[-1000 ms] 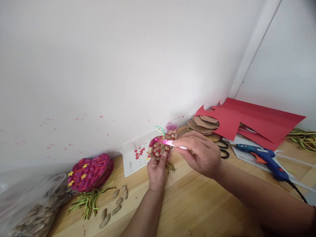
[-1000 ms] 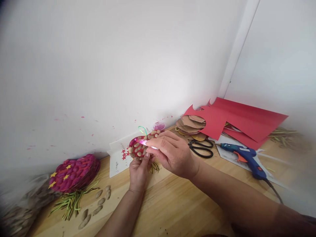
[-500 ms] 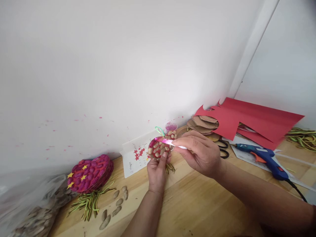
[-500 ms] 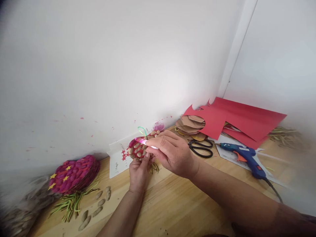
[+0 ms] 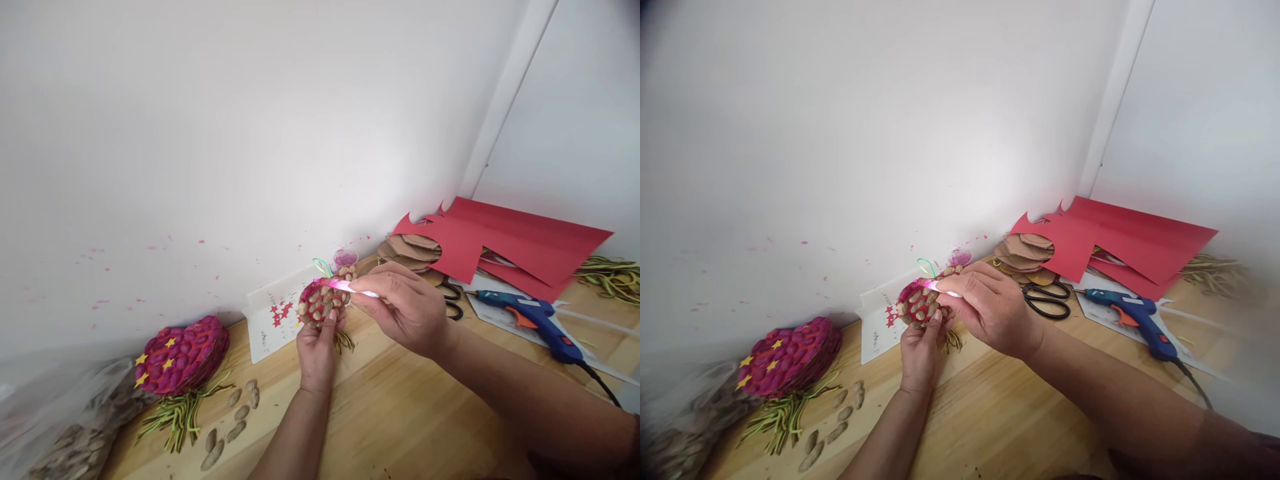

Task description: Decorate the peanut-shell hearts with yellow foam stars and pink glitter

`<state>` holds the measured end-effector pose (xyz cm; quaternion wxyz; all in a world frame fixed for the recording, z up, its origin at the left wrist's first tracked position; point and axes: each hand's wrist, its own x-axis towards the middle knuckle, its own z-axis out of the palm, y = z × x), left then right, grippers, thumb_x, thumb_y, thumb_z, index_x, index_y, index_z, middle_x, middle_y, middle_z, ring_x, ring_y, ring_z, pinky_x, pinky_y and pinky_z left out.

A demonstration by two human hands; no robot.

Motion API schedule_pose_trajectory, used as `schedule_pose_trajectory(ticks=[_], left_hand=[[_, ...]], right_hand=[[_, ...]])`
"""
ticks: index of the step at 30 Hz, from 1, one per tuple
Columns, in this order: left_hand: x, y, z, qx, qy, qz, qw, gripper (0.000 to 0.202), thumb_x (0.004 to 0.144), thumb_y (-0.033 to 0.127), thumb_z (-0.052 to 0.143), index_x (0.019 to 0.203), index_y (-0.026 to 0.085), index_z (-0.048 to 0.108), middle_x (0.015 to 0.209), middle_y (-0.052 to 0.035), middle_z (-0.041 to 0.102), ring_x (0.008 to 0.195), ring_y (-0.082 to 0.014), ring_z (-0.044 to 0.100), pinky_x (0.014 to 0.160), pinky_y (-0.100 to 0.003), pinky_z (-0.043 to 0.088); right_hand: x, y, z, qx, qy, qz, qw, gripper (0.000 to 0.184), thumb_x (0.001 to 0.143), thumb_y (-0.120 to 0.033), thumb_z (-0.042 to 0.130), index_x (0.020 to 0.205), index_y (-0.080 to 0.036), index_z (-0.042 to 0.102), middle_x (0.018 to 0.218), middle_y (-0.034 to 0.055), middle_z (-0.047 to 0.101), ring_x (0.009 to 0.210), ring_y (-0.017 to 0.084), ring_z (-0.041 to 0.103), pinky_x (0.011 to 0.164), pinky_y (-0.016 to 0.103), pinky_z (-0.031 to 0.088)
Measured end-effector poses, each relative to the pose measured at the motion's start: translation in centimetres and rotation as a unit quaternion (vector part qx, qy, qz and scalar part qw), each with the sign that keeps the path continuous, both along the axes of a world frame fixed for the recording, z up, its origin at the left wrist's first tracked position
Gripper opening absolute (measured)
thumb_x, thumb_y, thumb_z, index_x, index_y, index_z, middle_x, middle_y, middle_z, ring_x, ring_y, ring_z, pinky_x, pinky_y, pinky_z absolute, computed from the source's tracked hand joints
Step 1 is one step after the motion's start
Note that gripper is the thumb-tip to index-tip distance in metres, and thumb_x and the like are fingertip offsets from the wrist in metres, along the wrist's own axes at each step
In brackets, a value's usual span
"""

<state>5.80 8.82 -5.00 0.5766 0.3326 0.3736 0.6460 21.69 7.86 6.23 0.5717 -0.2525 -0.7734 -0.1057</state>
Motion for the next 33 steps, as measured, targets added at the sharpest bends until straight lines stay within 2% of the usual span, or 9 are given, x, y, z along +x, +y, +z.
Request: schedule_pose_trajectory(ticks=[6,12,21,28,33], left_hand=[[-0.02,0.01,-0.03,-0.006,0.002,-0.004,1.0,0.041,0.071,0.042,0.091,0.103,0.017,0.081,0.108,-0.0123,0.081,0.099,-0.0249,0.077,0.085,-0.032,0.062],[0.04,0.0,-0.02,0.001,-0.005,0.0,1.0,0.039,0.072,0.041,0.091,0.102,0.018,0.081,0.106,-0.011,0.082,0.094,-0.022,0.077,0.085,-0.031,0.062],[0.03,-0.18,0.59,-0.005,-0.006,0.003,1.0,0.042,0.069,0.043,0.092,0.1,0.016,0.081,0.106,-0.0137,0.081,0.095,-0.0263,0.078,0.09,-0.039,0.061],[-0.19,-0.18,0.2,-0.019,-0.018,0.005,1.0,0.045,0.069,0.043,0.092,0.103,0.017,0.079,0.111,-0.013,0.08,0.098,-0.0261,0.078,0.09,-0.039,0.061],[-0.2,-0.21,0.35,-0.017,-0.011,-0.001,1.0,0.045,0.068,0.044,0.092,0.102,0.016,0.079,0.108,-0.0134,0.081,0.097,-0.0271,0.077,0.09,-0.04,0.062]], right_hand=[[0.05,-0.21,0.27,-0.006,0.012,0.004,1.0,0.024,0.09,-0.008,0.072,0.112,-0.018,0.068,0.09,0.0045,0.077,0.082,0.017,0.067,0.079,0.029,0.059],[-0.01,-0.17,0.22,-0.012,0.007,0.014,1.0,0.023,0.09,-0.007,0.071,0.112,-0.016,0.068,0.09,0.0051,0.077,0.081,0.016,0.066,0.079,0.029,0.059],[0.12,-0.17,0.41,-0.009,0.016,0.005,1.0,0.023,0.09,-0.006,0.07,0.111,-0.017,0.068,0.091,0.0045,0.077,0.082,0.015,0.067,0.08,0.028,0.058],[0.17,-0.03,0.11,-0.024,0.014,0.01,1.0,0.024,0.091,-0.008,0.07,0.113,-0.019,0.069,0.091,0.0043,0.077,0.078,0.016,0.065,0.075,0.03,0.059],[0.1,-0.15,0.18,-0.021,0.024,0.01,0.999,0.024,0.092,-0.01,0.069,0.113,-0.02,0.069,0.091,0.0036,0.078,0.082,0.016,0.069,0.077,0.029,0.06]])
